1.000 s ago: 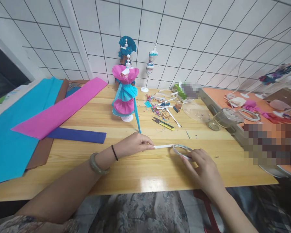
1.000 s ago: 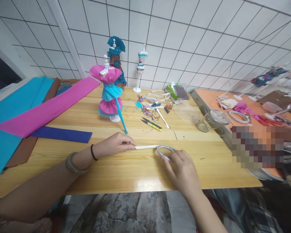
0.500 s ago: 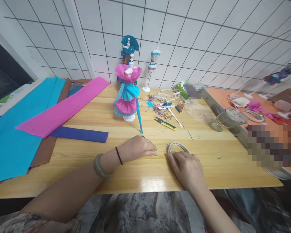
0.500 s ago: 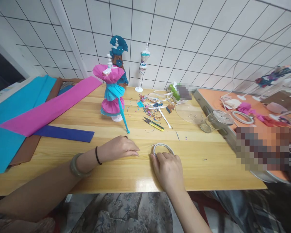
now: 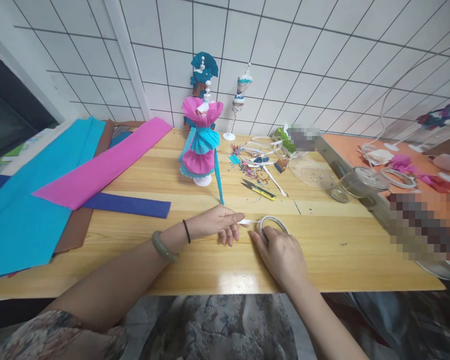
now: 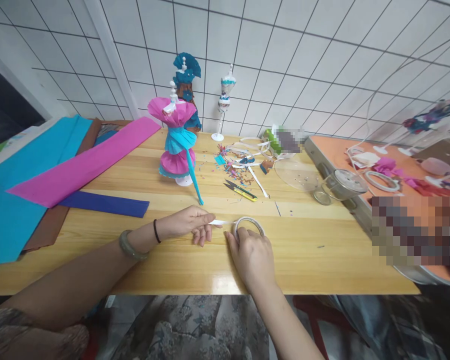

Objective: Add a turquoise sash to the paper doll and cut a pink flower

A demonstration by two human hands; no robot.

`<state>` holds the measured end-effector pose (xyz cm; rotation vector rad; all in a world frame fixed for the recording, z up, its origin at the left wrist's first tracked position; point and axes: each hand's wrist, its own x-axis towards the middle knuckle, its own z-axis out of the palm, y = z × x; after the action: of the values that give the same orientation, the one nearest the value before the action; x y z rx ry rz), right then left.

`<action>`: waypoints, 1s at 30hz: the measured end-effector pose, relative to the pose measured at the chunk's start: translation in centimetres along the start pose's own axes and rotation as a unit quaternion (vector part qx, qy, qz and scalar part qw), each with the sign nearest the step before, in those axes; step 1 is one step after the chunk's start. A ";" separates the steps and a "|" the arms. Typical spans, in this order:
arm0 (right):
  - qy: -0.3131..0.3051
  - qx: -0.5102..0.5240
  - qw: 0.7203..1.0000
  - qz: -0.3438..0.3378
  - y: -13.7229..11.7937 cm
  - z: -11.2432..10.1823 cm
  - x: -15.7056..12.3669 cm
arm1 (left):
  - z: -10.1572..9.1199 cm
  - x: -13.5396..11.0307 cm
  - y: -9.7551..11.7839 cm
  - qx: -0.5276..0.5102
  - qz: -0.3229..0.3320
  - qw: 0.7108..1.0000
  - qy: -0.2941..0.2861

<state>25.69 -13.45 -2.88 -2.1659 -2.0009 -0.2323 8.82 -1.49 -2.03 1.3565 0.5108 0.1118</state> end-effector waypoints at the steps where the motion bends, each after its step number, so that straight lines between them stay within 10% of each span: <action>1: -0.005 0.028 1.000 0.013 0.1 0.0 0.0 | 0.0 0.0 0.0 -0.017 -0.004 1.000 -0.003; 7: 0.071 0.209 0.975 0.009 0.3 -1.3 0.1 | 0.1 0.3 -0.2 0.003 -0.008 1.000 -0.004; 13: -0.034 0.377 0.922 -0.080 -1.0 -1.7 1.2 | 0.5 0.0 -0.2 0.084 -0.004 0.996 0.013; 30: 0.001 0.379 0.925 -0.035 -0.3 0.5 0.6 | -1.7 -0.7 1.1 0.017 -0.033 0.999 0.014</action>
<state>25.41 -12.72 -3.23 -1.5881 -1.7499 0.4616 7.69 0.05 -1.02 1.3712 0.5827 0.0672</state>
